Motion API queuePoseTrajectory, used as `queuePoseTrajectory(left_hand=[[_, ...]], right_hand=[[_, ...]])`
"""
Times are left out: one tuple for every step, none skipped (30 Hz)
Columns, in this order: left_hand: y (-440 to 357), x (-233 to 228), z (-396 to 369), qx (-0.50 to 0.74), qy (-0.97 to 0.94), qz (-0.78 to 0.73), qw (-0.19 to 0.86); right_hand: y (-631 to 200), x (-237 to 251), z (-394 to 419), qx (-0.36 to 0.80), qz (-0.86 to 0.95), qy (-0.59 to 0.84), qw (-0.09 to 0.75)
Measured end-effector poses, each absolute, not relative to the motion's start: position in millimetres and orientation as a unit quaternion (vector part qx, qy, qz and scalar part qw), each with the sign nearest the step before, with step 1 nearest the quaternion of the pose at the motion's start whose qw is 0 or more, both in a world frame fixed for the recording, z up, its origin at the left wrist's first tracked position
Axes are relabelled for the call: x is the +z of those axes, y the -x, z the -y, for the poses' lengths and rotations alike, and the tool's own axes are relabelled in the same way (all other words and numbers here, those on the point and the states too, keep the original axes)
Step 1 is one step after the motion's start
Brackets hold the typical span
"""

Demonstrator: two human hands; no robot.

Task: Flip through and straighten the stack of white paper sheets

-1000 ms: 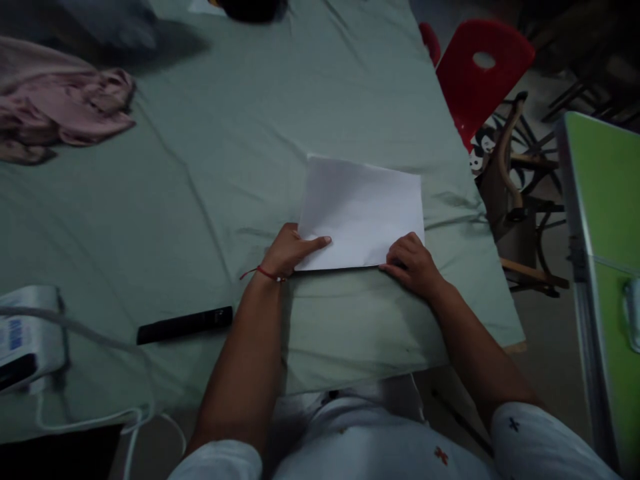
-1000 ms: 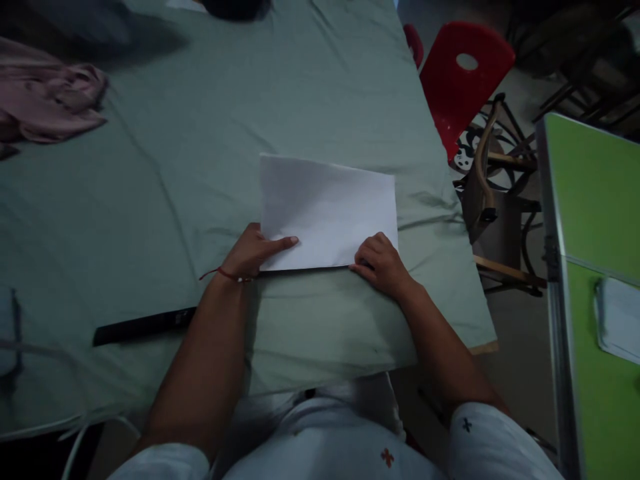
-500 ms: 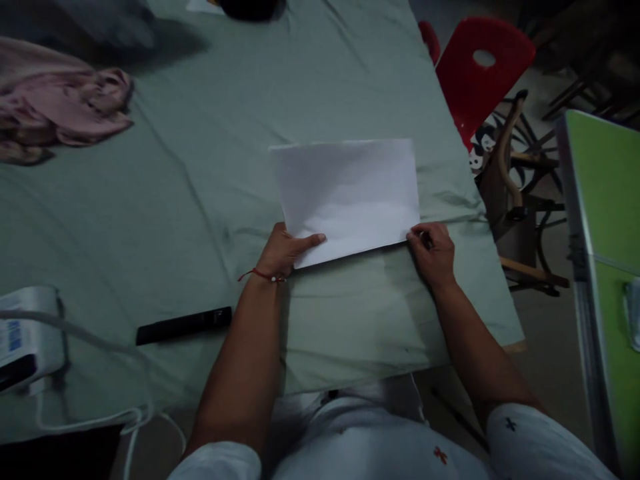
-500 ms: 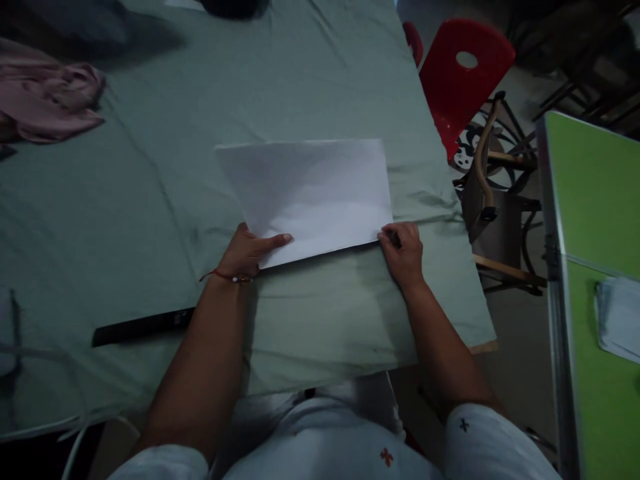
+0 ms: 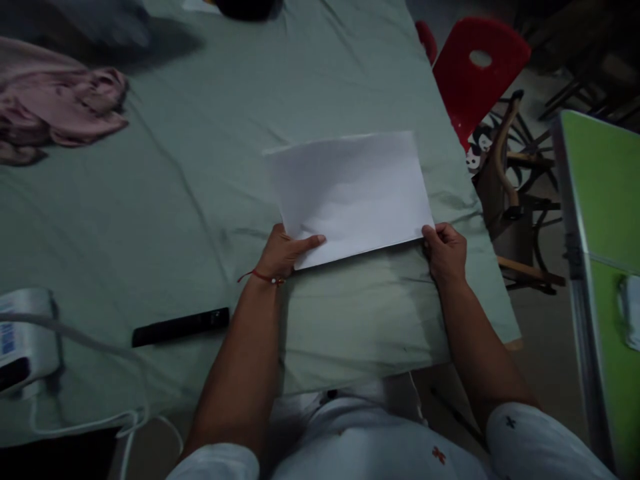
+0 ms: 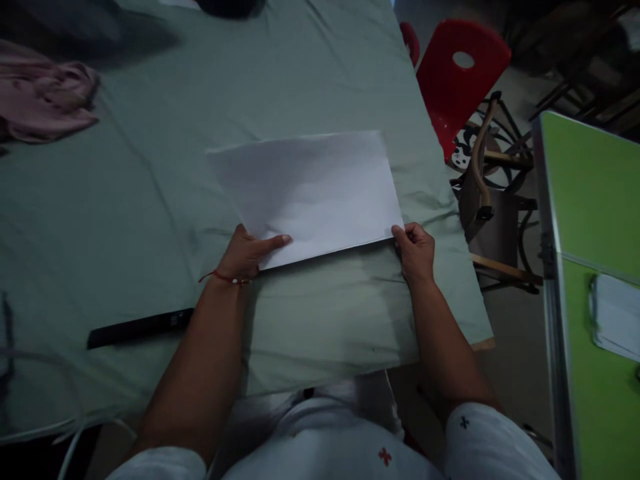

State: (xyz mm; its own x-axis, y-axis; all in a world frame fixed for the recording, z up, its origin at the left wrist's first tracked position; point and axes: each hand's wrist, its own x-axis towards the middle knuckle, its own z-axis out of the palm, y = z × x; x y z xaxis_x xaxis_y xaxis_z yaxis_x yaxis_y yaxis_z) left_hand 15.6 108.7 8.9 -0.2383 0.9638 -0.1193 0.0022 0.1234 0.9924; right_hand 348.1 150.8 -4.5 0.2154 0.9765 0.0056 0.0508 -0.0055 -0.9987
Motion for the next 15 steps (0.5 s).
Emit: queuePoseTrajectory(left_hand=[[-15.7, 9.5, -108.6, 0.519, -0.409, -0.591, 0.462], [-15.7, 9.9, -108.4, 0.518, -0.409, -0.593, 0.461], [-15.7, 10.2, -108.3, 0.517, -0.408, -0.594, 0.463], [-15.7, 10.4, -108.2, 0.516, -0.406, -0.595, 0.464], [-15.7, 10.6, -108.1, 0.515, -0.403, -0.596, 0.466], [-15.7, 10.8, -108.2, 0.514, -0.399, -0.599, 0.468], [-15.8, 11.0, -108.3, 0.513, -0.395, -0.601, 0.470], [-15.9, 11.3, -108.4, 0.512, -0.392, -0.602, 0.471], [-16.0, 11.7, -108.6, 0.512, -0.391, -0.602, 0.471], [-16.2, 12.1, -108.8, 0.514, -0.391, -0.601, 0.471], [-16.5, 12.6, -109.0, 0.516, -0.393, -0.600, 0.469], [-16.7, 13.2, -109.1, 0.518, -0.396, -0.598, 0.466], [-17.0, 13.7, -109.1, 0.520, -0.399, -0.598, 0.462], [-17.3, 14.3, -109.0, 0.521, -0.401, -0.598, 0.459], [-17.5, 14.8, -108.9, 0.522, -0.401, -0.598, 0.457]], right_hand=[[-348.0, -4.6, -151.2, 0.439, 0.446, 0.559, 0.543], [-347.9, -4.7, -151.6, 0.447, 0.439, 0.554, 0.548], [-347.8, -4.7, -152.0, 0.454, 0.434, 0.549, 0.551], [-347.7, -4.6, -152.3, 0.459, 0.431, 0.544, 0.554], [-347.6, -4.4, -152.4, 0.464, 0.429, 0.541, 0.555], [-347.4, -3.8, -152.4, 0.469, 0.427, 0.539, 0.555], [-347.2, -3.1, -152.3, 0.473, 0.424, 0.539, 0.554], [-346.8, -2.3, -152.2, 0.477, 0.421, 0.539, 0.552], [-346.4, -1.4, -152.0, 0.481, 0.419, 0.538, 0.551], [-346.0, -0.4, -151.8, 0.485, 0.417, 0.537, 0.550], [-345.4, 0.5, -151.7, 0.488, 0.416, 0.535, 0.549], [-344.9, 1.5, -151.6, 0.491, 0.417, 0.533, 0.548], [-344.3, 2.3, -151.6, 0.493, 0.418, 0.532, 0.547], [-343.8, 3.1, -151.6, 0.494, 0.419, 0.531, 0.547], [-343.5, 3.8, -151.5, 0.494, 0.419, 0.530, 0.548]])
